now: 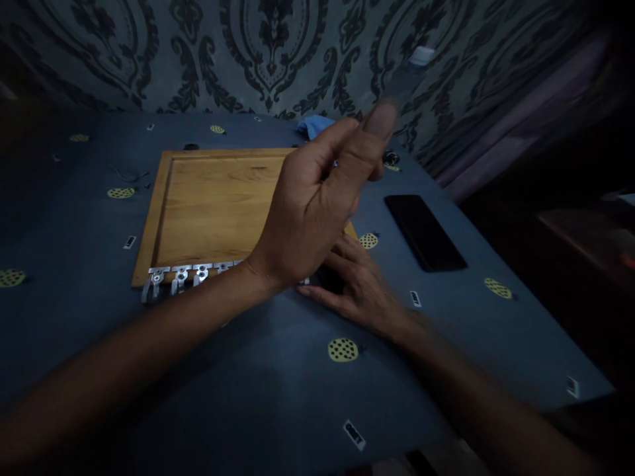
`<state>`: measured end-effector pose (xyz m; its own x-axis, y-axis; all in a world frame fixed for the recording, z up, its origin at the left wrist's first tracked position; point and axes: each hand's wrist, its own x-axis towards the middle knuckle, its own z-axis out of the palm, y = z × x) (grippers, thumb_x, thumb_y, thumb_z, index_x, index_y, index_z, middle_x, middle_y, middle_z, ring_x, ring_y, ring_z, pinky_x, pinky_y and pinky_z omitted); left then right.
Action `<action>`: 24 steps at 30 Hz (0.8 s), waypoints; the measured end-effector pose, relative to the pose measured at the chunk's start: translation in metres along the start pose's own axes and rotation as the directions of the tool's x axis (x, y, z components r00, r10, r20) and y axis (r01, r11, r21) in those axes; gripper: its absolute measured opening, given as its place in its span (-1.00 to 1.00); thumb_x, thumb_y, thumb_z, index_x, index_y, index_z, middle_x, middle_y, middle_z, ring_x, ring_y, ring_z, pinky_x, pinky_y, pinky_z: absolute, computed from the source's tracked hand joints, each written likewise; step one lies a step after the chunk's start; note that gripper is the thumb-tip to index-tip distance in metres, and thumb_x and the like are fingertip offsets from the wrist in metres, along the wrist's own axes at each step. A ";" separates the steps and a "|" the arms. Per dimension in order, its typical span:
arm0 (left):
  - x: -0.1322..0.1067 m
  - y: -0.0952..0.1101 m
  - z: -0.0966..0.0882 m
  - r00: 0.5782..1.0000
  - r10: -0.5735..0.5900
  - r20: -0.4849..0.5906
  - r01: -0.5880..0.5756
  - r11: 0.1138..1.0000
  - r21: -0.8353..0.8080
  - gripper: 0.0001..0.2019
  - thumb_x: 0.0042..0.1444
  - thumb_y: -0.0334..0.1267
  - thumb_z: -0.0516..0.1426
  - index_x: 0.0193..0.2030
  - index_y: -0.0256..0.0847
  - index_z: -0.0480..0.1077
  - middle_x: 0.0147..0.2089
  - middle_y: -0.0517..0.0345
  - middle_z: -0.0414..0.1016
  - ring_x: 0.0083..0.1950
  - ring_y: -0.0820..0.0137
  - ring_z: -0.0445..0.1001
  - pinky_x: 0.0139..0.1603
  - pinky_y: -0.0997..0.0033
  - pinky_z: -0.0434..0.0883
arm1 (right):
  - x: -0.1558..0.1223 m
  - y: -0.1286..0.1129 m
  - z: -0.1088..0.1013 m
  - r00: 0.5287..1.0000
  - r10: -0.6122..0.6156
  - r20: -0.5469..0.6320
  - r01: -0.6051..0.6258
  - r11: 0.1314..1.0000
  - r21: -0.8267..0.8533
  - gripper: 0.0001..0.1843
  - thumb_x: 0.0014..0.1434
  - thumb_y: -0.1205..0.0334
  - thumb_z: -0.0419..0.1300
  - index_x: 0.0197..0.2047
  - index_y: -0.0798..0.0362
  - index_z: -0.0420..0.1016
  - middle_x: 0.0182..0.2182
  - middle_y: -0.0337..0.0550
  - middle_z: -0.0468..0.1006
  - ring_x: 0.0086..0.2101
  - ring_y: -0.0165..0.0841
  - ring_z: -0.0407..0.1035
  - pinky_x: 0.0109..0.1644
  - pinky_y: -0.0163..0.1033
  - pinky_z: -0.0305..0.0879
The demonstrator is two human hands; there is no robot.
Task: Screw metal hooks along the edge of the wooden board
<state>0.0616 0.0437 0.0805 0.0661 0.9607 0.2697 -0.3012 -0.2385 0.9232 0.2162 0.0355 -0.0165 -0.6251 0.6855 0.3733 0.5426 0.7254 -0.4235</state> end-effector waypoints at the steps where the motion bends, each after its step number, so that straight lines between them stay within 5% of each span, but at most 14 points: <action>1: 0.000 -0.001 0.000 1.000 0.013 0.015 -0.013 1.000 -0.004 -0.58 0.41 -0.33 0.07 -0.55 -0.14 0.23 -0.66 0.34 0.02 -0.68 0.56 -0.06 -0.64 0.44 0.00 | 0.000 0.000 0.000 1.000 -0.009 -0.006 0.009 1.000 0.000 -0.53 0.31 -0.17 0.22 0.04 0.03 0.57 0.00 0.07 0.58 0.03 -0.01 0.44 0.10 0.20 0.41; 5: 0.000 -0.011 -0.004 0.997 0.052 0.057 -0.052 0.999 -0.004 -0.58 0.41 -0.23 0.08 -0.54 -0.13 0.23 -0.64 0.32 0.02 -0.66 0.53 -0.08 -0.64 0.41 0.02 | 0.000 0.000 0.000 1.000 -0.023 -0.017 0.023 1.000 0.002 -0.54 0.32 -0.14 0.22 0.04 0.06 0.56 0.00 0.09 0.58 0.03 -0.02 0.44 0.11 0.21 0.41; 10: 0.002 -0.016 -0.004 0.983 0.147 0.111 -0.143 0.989 -0.037 -0.49 0.28 0.26 0.11 -0.51 -0.08 0.27 -0.63 0.31 -0.03 -0.63 0.50 -0.10 -0.66 0.38 0.00 | 0.000 -0.001 -0.001 1.000 -0.020 -0.005 0.020 1.000 -0.008 -0.55 0.31 -0.14 0.23 0.05 0.04 0.56 0.00 0.08 0.59 0.04 -0.01 0.43 0.12 0.22 0.40; 14: 0.000 -0.007 -0.002 0.999 0.018 0.046 -0.020 0.999 0.027 -0.44 0.25 0.25 0.14 -0.58 -0.10 0.19 -0.65 0.29 0.01 -0.63 0.49 -0.02 -0.62 0.35 0.06 | 0.000 -0.001 -0.001 1.000 -0.024 -0.005 0.024 1.000 -0.019 -0.53 0.31 -0.17 0.21 0.05 0.02 0.57 -0.02 0.06 0.59 0.02 -0.02 0.45 0.10 0.21 0.42; 24: 0.000 -0.014 -0.005 0.990 0.136 0.031 -0.137 0.990 0.028 -0.50 0.31 0.19 0.12 -0.51 -0.11 0.26 -0.63 0.31 0.02 -0.64 0.50 -0.03 -0.65 0.36 0.02 | 0.000 0.000 0.000 0.999 -0.039 -0.027 0.039 0.999 -0.017 -0.49 0.32 -0.20 0.19 0.08 0.05 0.55 -0.04 0.06 0.58 -0.03 -0.05 0.45 0.04 0.16 0.43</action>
<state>0.0606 0.0476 0.0661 0.0538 0.9145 0.4010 -0.2807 -0.3715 0.8850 0.2166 0.0351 -0.0165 -0.6302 0.6582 0.4119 0.5278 0.7522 -0.3945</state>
